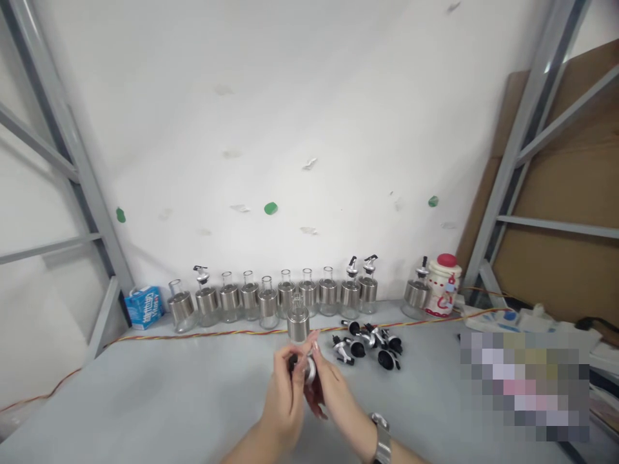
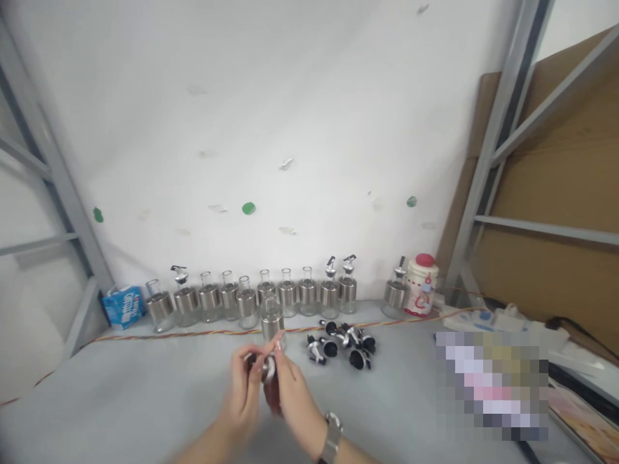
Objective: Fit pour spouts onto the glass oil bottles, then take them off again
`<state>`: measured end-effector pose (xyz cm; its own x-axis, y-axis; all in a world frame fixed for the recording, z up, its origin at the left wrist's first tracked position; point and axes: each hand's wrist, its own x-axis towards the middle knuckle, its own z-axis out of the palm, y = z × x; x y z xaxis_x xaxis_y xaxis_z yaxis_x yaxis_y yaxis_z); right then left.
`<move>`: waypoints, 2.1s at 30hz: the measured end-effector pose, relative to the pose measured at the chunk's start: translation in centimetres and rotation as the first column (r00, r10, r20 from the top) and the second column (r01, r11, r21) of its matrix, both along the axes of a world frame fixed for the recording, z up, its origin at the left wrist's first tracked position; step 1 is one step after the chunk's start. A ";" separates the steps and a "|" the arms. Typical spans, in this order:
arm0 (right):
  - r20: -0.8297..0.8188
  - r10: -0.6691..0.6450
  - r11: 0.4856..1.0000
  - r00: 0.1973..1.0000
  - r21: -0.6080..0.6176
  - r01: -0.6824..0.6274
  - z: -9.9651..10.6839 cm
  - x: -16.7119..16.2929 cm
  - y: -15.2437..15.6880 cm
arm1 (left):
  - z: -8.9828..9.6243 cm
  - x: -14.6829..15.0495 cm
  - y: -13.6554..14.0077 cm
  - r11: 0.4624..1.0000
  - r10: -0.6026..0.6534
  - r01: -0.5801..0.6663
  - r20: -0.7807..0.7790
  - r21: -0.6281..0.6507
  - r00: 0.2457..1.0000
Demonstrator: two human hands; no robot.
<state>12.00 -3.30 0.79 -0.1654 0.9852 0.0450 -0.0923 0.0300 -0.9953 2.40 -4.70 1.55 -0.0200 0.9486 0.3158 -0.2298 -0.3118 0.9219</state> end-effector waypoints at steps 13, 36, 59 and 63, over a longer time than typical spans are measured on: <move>0.172 -0.261 0.937 0.950 0.283 0.206 0.2 3.2 2.1 | 1.7 -1.3 0.8 0.973 -0.063 0.194 -0.662 0.128 0.747; 0.461 -0.320 0.861 0.827 0.507 0.050 -0.7 3.6 1.7 | 0.3 -0.5 1.8 0.680 -0.494 0.481 0.139 -0.553 0.858; -0.019 -0.115 0.991 0.993 -0.067 0.113 -1.6 2.4 2.9 | -1.7 -0.2 0.9 0.883 0.377 0.120 -0.838 0.453 0.394; 0.162 -0.183 0.979 0.970 0.115 0.165 -1.0 2.6 1.9 | -1.2 0.6 0.8 0.997 -0.082 0.057 -0.669 -0.059 0.738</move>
<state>14.60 -1.42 -0.16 -0.0056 0.9913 0.1312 0.0939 0.1312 -0.9869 3.05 -3.94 0.31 0.2514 0.9489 0.1909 0.4322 -0.2865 0.8551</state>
